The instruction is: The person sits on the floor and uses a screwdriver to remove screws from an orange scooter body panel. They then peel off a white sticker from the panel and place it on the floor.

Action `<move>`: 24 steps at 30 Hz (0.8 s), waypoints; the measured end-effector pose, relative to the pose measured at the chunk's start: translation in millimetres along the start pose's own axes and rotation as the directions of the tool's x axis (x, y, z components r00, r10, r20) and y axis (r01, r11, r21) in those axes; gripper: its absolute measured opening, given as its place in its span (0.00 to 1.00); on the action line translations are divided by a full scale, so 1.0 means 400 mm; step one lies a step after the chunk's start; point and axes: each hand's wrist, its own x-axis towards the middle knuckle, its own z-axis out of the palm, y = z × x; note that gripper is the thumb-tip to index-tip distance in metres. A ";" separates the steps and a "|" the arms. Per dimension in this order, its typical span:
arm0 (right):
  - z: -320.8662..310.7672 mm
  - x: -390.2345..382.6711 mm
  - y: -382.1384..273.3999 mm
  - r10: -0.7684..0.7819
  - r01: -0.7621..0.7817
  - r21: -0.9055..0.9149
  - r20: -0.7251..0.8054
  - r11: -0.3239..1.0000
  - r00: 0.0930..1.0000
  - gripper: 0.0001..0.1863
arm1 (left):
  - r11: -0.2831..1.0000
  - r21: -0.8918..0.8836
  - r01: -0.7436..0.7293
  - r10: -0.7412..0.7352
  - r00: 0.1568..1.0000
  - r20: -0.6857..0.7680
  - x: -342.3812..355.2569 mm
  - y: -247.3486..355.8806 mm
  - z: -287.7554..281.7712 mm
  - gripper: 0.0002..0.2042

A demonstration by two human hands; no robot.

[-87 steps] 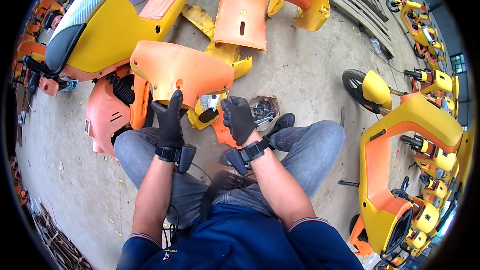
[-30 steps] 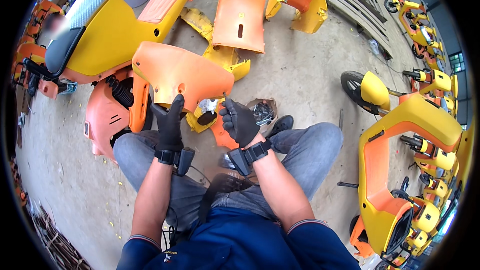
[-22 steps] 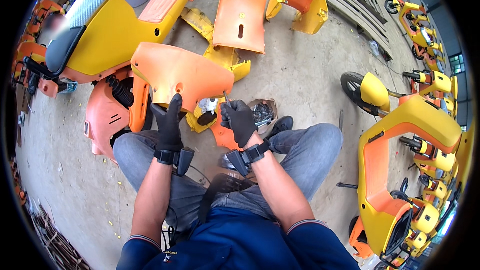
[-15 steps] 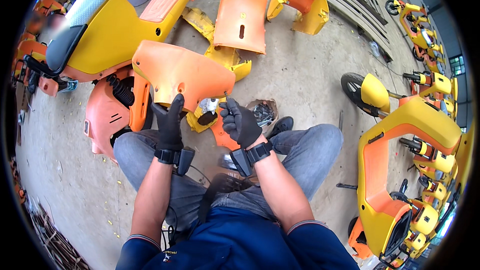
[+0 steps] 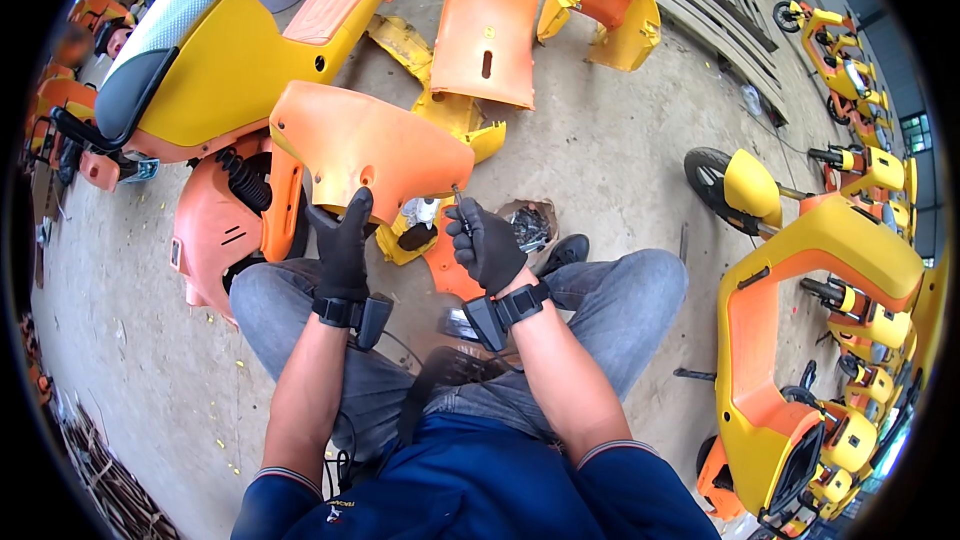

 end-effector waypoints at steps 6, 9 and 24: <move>0.029 0.020 0.025 -0.226 0.168 -0.290 -0.177 0.942 0.958 0.13 | 1.000 0.030 -0.007 0.007 1.000 -0.020 -0.004 0.006 0.003 0.33; 0.039 0.015 0.021 -0.287 0.159 -0.447 -0.235 0.881 0.929 0.12 | 1.000 0.013 0.008 -0.008 1.000 -0.023 -0.004 0.011 0.005 0.33; 0.015 0.014 0.009 -0.218 0.104 -0.446 -0.211 0.889 0.953 0.12 | 0.999 0.043 0.008 -0.009 1.000 0.017 -0.003 0.005 0.003 0.35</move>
